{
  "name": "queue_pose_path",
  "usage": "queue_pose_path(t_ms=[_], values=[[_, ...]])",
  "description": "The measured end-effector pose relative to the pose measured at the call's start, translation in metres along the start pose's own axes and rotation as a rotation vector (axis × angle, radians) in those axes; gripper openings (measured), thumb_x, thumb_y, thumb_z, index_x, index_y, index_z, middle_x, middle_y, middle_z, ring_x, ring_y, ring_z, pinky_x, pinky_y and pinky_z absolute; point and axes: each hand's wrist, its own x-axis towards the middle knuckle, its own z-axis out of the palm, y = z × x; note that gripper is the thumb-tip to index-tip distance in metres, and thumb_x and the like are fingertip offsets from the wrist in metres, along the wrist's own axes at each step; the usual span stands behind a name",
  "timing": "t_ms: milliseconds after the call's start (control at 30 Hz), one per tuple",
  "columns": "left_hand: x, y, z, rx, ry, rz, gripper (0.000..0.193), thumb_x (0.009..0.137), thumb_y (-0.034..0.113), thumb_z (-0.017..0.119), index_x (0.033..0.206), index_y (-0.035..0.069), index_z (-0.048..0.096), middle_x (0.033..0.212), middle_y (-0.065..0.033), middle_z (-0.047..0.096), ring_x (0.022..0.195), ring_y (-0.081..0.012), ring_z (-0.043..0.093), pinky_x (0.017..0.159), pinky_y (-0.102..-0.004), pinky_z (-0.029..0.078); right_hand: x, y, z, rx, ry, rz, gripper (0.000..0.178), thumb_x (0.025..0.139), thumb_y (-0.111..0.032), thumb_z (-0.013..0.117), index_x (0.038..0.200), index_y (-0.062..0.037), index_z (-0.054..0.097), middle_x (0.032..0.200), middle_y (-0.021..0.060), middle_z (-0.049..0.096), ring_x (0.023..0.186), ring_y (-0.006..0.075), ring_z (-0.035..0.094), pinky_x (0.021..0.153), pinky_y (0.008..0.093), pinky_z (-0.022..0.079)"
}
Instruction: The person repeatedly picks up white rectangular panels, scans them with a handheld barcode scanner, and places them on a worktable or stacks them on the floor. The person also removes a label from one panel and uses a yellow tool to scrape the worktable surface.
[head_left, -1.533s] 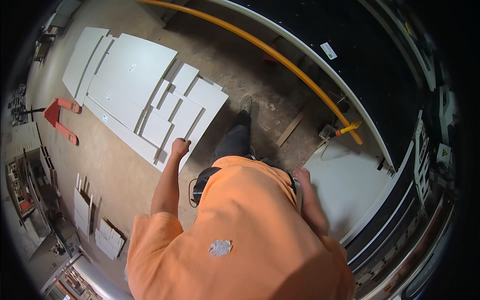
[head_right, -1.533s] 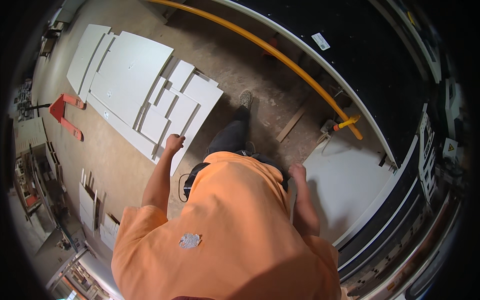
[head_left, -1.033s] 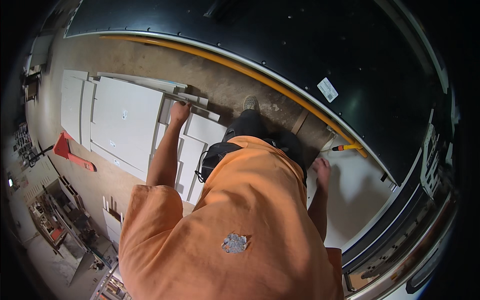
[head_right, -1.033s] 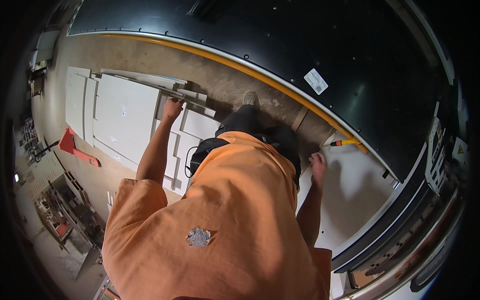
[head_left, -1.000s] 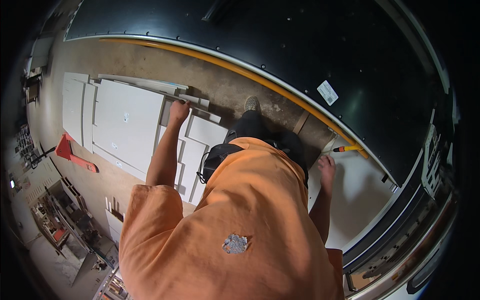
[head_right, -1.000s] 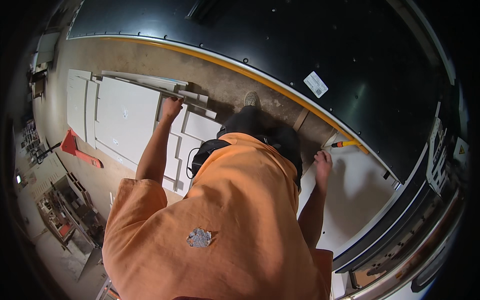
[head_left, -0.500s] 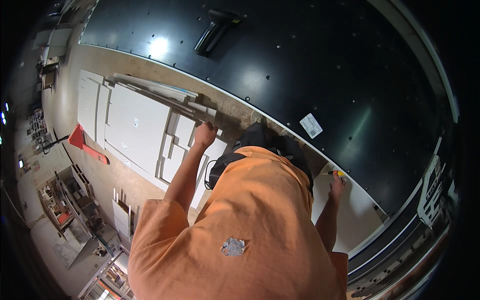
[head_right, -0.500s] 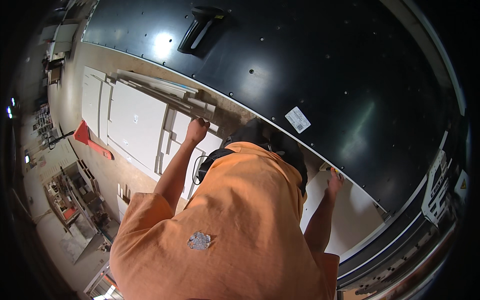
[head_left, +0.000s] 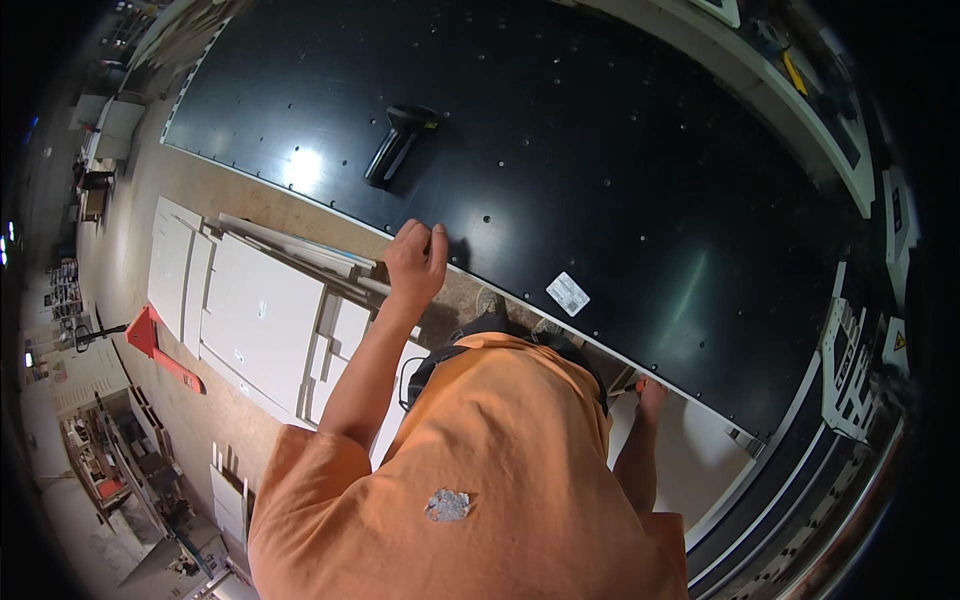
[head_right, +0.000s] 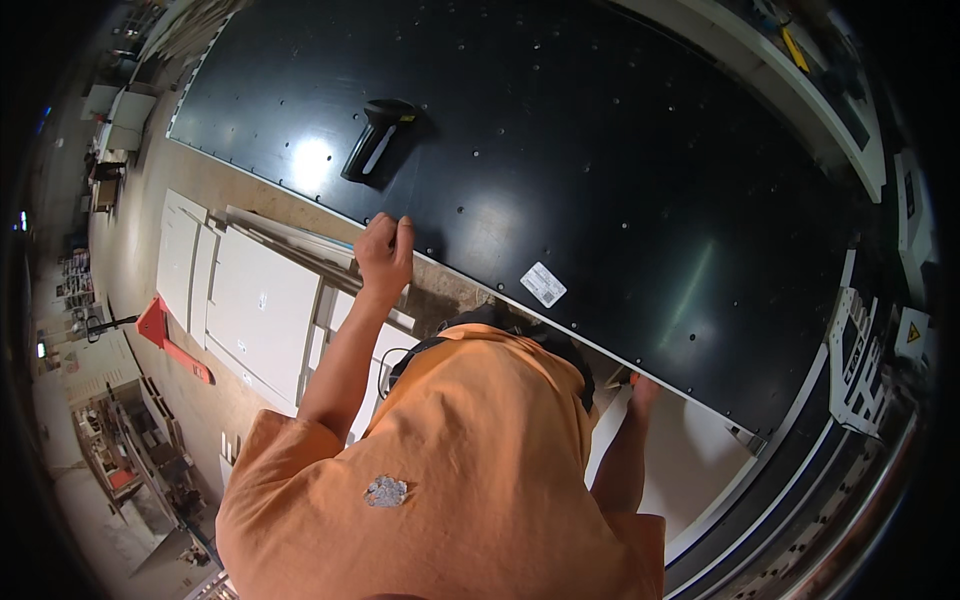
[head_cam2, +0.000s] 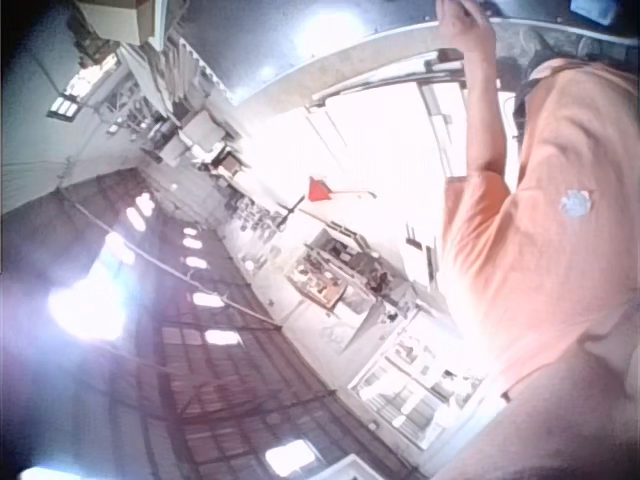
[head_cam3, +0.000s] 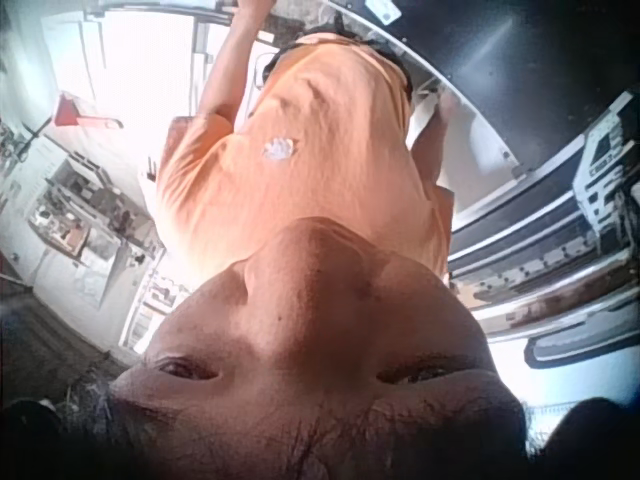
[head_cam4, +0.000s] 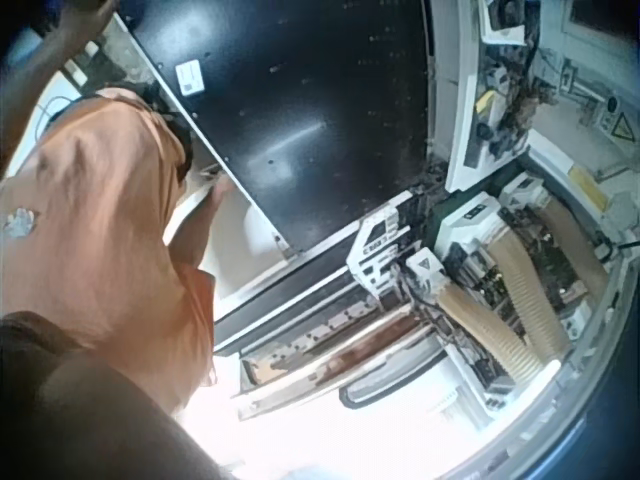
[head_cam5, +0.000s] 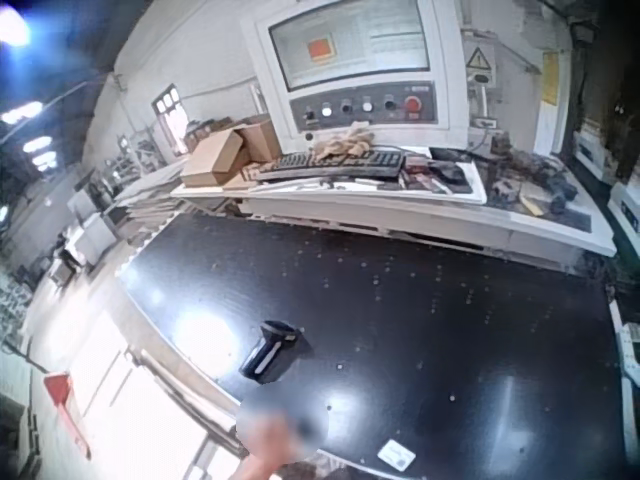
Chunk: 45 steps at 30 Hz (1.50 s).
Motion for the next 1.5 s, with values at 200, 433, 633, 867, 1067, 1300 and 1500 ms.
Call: queue_pose_path(t_ms=[200,433,633,867,1067,1300,1500], values=[[0.046,0.008,0.044,-0.051,-0.038,0.035,0.024,0.085,0.012,0.067,0.071,0.003,0.05,0.071,-0.0148,0.052,0.064,-0.0365,0.055,0.056,-0.0443,0.043,-0.02,-0.025,-0.027,0.306,0.157,0.102,0.021,0.086,-0.021,0.062,0.089,0.0006,0.064,0.08,0.0133,0.065,0.064,0.0219,0.063,0.055,0.0332,0.053],[0.06,-0.012,0.083,-0.137,-0.1,-0.309,0.033,0.086,0.025,0.063,0.071,-0.003,0.058,0.07,-0.0226,0.06,0.07,-0.0412,0.06,0.065,-0.0463,0.047,-0.081,-0.055,-0.116,0.207,0.368,-0.082,0.04,0.094,-0.03,0.055,0.123,-0.0033,0.056,0.121,0.0207,0.063,0.06,0.0213,0.057,0.054,0.0312,0.048],[0.079,-0.016,0.094,-0.129,-0.167,-0.324,0.038,0.088,0.031,0.06,0.073,-0.003,0.059,0.074,-0.0236,0.063,0.075,-0.0426,0.062,0.068,-0.0486,0.049,-0.167,-0.177,-0.1,0.681,0.278,-0.304,0.032,0.095,-0.024,0.054,0.122,-0.0073,0.054,0.105,0.0061,0.067,0.05,0.0047,0.035,0.044,0.0187,0.033],[0.097,-0.009,0.107,-0.182,-0.122,-0.333,0.04,0.088,0.033,0.062,0.071,-0.003,0.057,0.071,-0.0239,0.061,0.071,-0.0428,0.062,0.066,-0.0488,0.047,-0.27,-0.32,0.002,-0.08,-0.892,-0.196,0.03,0.105,-0.027,0.043,0.122,-0.0036,0.05,0.107,0.0096,0.066,0.045,0.0053,0.043,0.045,0.0179,0.037],[0.098,-0.009,0.104,-0.213,-0.098,-0.342,0.042,0.089,0.029,0.064,0.066,-0.004,0.053,0.063,-0.0235,0.056,0.062,-0.0406,0.058,0.06,-0.0462,0.044,-0.309,-0.362,0.027,-0.233,-1.246,-0.403,0.028,0.099,-0.013,0.047,0.125,-0.0046,0.053,0.104,-0.0018,0.061,0.058,0.003,0.046,0.054,0.0185,0.041],[0.099,-0.01,0.106,-0.224,-0.092,-0.335,0.043,0.089,0.028,0.064,0.066,-0.005,0.052,0.062,-0.0235,0.055,0.059,-0.0388,0.057,0.06,-0.0453,0.044,-0.297,-0.345,0.036,-0.258,-1.176,-0.358,0.026,0.1,-0.016,0.049,0.123,-0.0047,0.054,0.105,-0.0008,0.063,0.056,0.0032,0.047,0.051,0.0193,0.043],[0.098,-0.007,0.106,-0.174,-0.092,-0.312,0.039,0.089,0.026,0.064,0.067,-0.005,0.054,0.063,-0.0231,0.057,0.06,-0.0398,0.059,0.06,-0.0461,0.045,-0.278,-0.305,0.037,-0.231,-0.98,-0.327,0.029,0.101,-0.023,0.051,0.123,-0.0039,0.053,0.102,0.0009,0.065,0.051,0.0064,0.048,0.048,0.0218,0.044]])
